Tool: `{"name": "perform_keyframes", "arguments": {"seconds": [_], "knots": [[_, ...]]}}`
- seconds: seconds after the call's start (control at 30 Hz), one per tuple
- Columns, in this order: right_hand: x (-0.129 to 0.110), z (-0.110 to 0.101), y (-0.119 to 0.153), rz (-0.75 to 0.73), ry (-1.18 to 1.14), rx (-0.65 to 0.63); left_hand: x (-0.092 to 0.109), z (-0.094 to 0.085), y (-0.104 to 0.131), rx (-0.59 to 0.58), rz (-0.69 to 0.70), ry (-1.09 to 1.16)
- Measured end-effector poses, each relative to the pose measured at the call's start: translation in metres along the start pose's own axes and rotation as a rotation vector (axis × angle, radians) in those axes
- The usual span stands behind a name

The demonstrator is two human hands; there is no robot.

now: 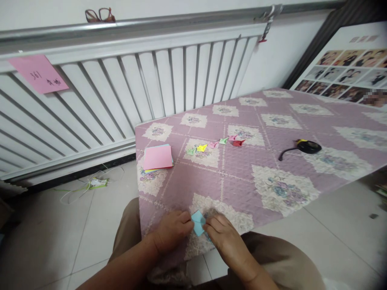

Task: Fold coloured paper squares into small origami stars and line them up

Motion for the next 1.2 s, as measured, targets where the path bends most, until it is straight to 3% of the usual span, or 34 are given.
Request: {"name": "perform_keyframes", "arguments": {"seconds": [0.23,0.47,0.73,0.93,1.2], "knots": [[0.001,0.001,0.001,0.016,-0.001,-0.021,0.003,-0.006,0.0,0.026,0.024,-0.043],[-0.005,-0.001,0.007,0.041,0.063,0.043,0.005,-0.01,0.007,0.022,0.042,0.003],[-0.027,0.01,0.02,0.225,0.22,0.052,0.015,-0.013,0.014,-0.04,0.022,0.007],[-0.045,0.012,0.007,0.331,0.301,0.131,0.015,-0.014,0.015,-0.104,0.034,-0.015],[-0.055,0.025,-0.004,0.213,0.257,0.1,0.012,-0.01,0.02,-0.102,-0.002,0.007]]}}
Point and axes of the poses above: each hand's wrist, its own y-axis away from the middle knuckle, its own z-axis out of the palm, x = y × z, the point moved 1 cm from there along -y, towards the middle knuckle, and after that the axes turned 14 degrees about -z, right-handed, at the moved point
